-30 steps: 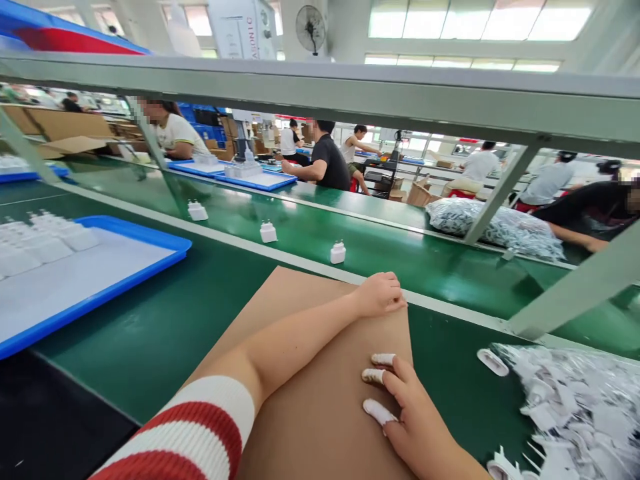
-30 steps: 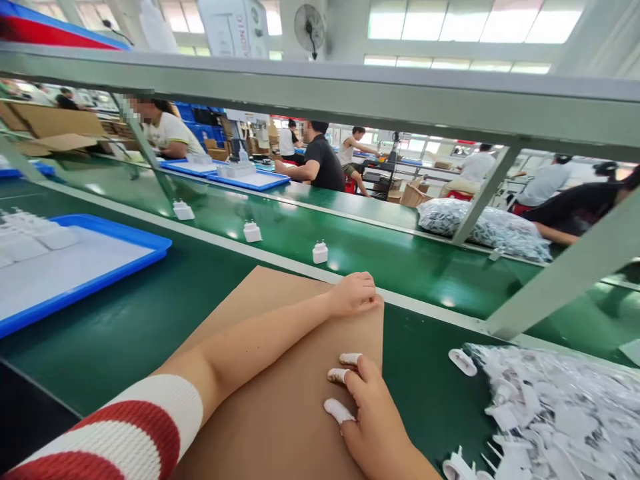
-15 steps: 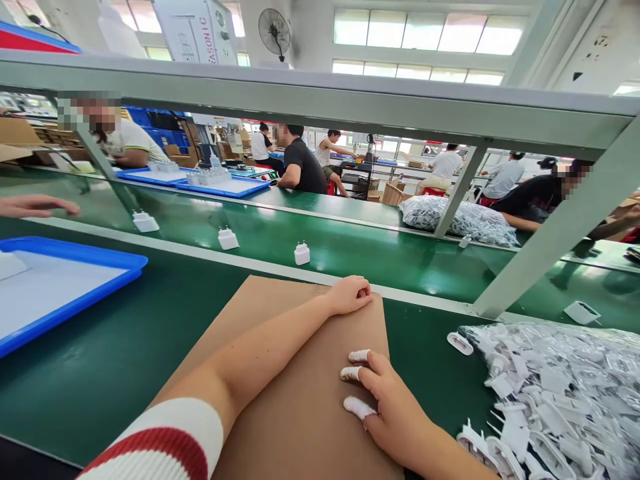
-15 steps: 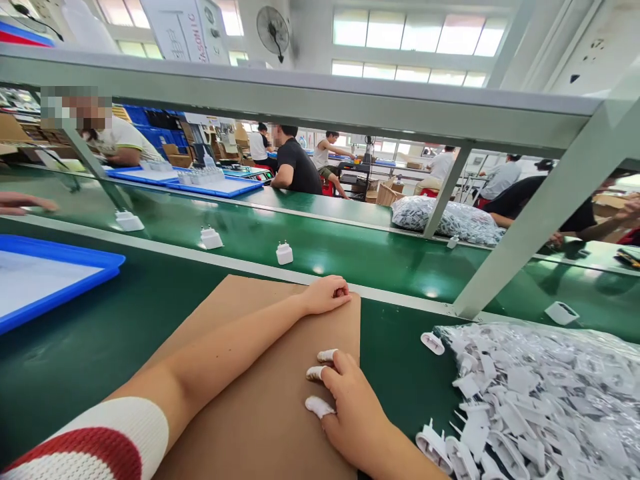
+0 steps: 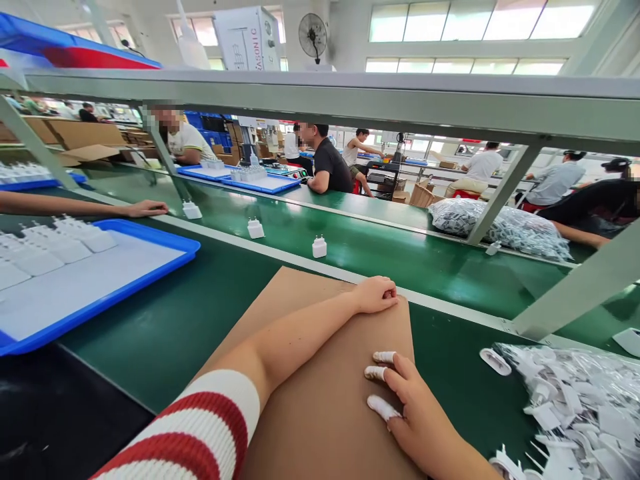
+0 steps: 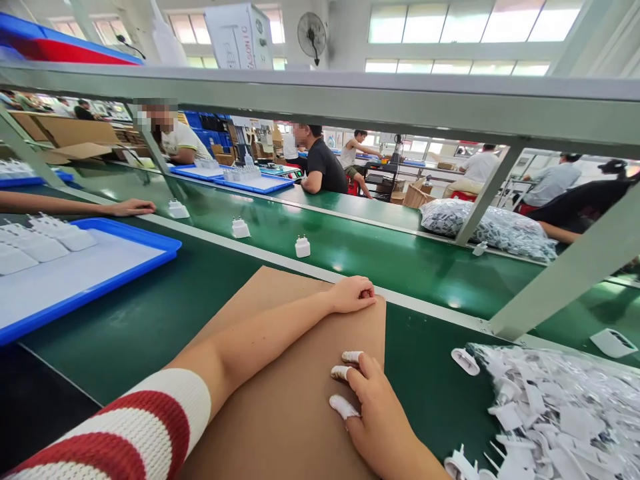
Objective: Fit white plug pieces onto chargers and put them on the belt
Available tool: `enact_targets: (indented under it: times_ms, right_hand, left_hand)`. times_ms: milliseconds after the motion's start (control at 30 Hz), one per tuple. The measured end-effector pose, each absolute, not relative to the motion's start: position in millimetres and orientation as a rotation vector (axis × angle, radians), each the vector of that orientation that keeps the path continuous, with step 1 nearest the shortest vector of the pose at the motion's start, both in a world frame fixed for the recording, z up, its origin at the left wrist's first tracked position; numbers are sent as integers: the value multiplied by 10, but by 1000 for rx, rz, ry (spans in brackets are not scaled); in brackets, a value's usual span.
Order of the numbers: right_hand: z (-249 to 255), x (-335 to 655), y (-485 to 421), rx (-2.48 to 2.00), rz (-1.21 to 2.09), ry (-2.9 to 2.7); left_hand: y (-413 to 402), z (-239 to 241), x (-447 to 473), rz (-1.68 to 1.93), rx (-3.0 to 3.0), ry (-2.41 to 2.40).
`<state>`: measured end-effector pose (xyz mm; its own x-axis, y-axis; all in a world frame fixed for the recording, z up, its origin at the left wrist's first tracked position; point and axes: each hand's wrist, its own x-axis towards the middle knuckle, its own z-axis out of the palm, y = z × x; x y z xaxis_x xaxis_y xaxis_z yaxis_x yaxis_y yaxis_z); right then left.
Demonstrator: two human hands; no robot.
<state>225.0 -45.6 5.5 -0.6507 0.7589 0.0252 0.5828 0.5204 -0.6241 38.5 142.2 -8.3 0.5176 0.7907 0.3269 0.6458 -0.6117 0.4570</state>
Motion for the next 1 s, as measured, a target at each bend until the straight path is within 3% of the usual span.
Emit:
enact_targets:
  times_ms: [1000]
  right_hand:
    - [58, 2256, -438, -1159, 848, -2515]
  left_hand:
    - [1448, -130, 382, 759, 2489, 1200]
